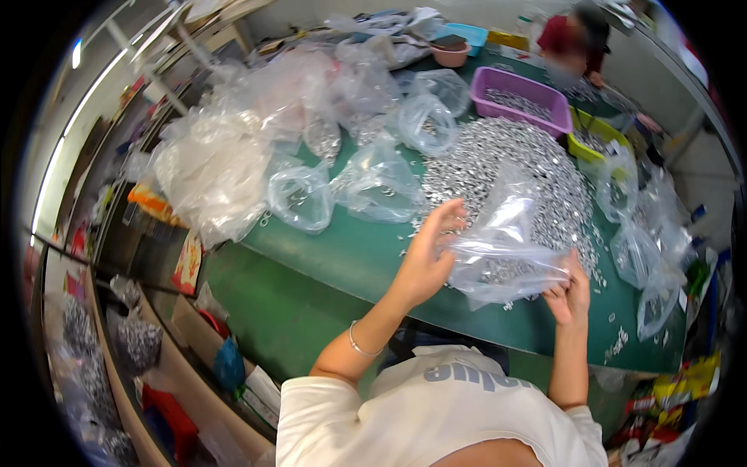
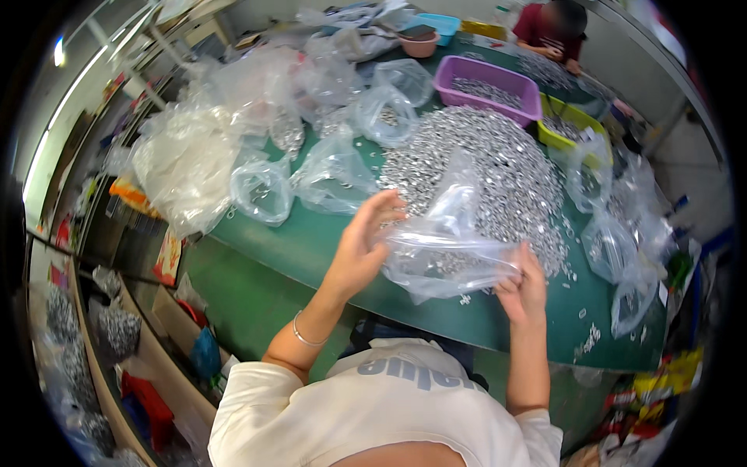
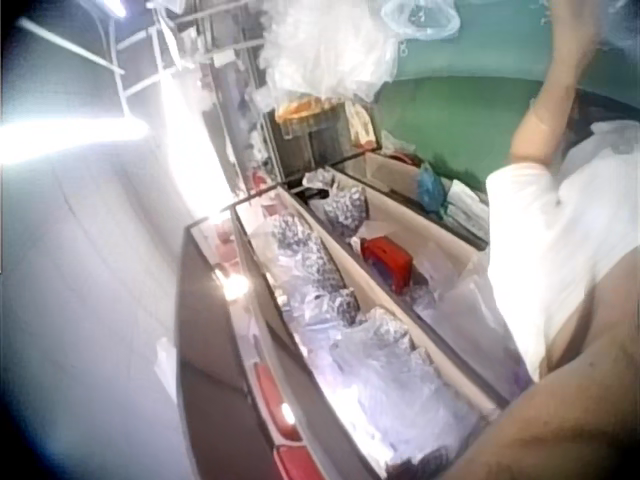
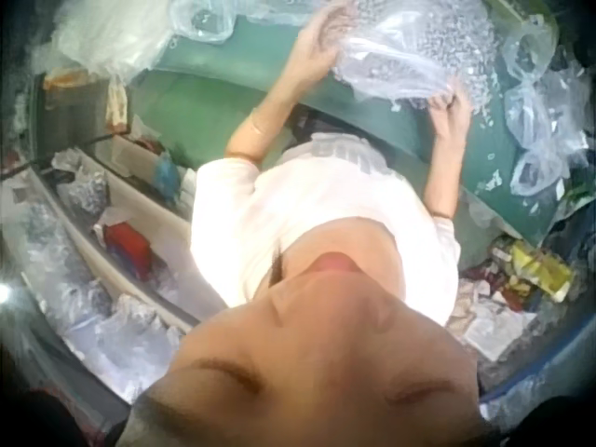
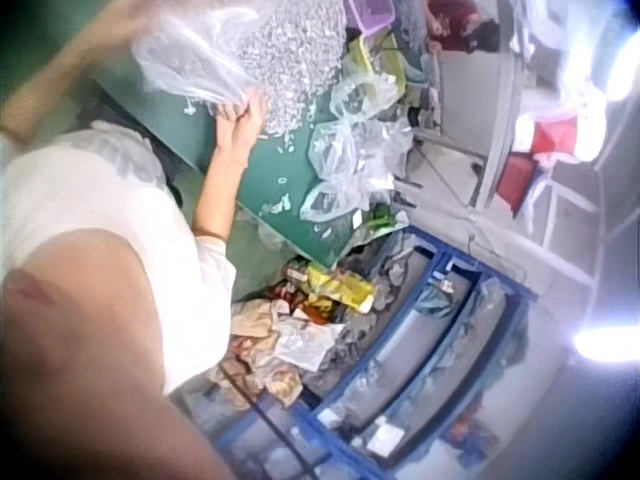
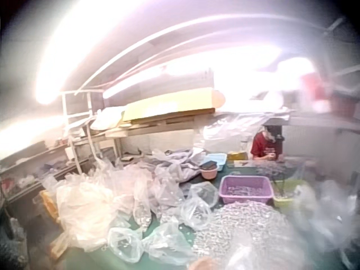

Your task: The person sorts a large pile of small silver metal fasteners on a green table, picking them up by hand and placing them into clear plastic bags. The person repeatedly scoops and separates the hardware, occasionally adjusting the bags and the pile.

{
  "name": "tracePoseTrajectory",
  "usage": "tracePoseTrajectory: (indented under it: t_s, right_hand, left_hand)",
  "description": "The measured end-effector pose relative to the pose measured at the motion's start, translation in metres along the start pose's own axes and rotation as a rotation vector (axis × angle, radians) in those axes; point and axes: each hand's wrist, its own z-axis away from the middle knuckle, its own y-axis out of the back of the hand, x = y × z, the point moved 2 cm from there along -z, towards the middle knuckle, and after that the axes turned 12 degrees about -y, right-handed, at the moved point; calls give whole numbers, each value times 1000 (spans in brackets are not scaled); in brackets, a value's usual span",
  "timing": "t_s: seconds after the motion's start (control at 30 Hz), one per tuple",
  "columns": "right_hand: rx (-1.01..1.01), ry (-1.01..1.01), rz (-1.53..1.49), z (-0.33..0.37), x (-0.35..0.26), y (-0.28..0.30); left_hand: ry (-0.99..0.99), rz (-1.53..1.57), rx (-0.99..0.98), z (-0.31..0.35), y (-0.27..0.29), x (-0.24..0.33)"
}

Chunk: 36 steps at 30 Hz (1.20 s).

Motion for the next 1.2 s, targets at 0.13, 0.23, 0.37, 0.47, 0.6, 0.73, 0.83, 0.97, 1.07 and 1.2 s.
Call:
tracePoseTrajectory:
  t_s: [0.13,0.23,0.37,0.47,0.6,0.73,0.83,0.97,1.07,1.2]
  right_hand:
    - [47,82,186,3,6,-26]
    - [-298,84,288,10,6,-56]
    - [214,448,721,22,-3,-58]
    - [539,676,1020,44,-10,-67]
    - [636,534,1105,56,-4,-56]
    - [922,630,1211,71,-23,-6]
    - [977,681,1322,97,-42,-1]
    - [1040,701,1350,117,-52,5]
    - [1035,913,1373,127,-60,3]
    - [978,1047,1282,131,-67,-9]
  left_hand:
    - [-338,-699,-282,-12,-28,48]
    - [-304,-604,-455,-8,-32,21]
    - [-452,-521,-200,-26,-52,9]
    - [-366,-560,-127,-43,-74,18]
    - [-247,-366,-119,-49,-115,17]
    - [-306,-223,-53,-67,-133,6]
    - [-157,-144,-91,-81,-130,5]
    - [-718,-831,-355,-64,-176,50]
    - [-665,-804,-644,-67,-188,54]
    - [-301,-322,-502,-79,-201,21]
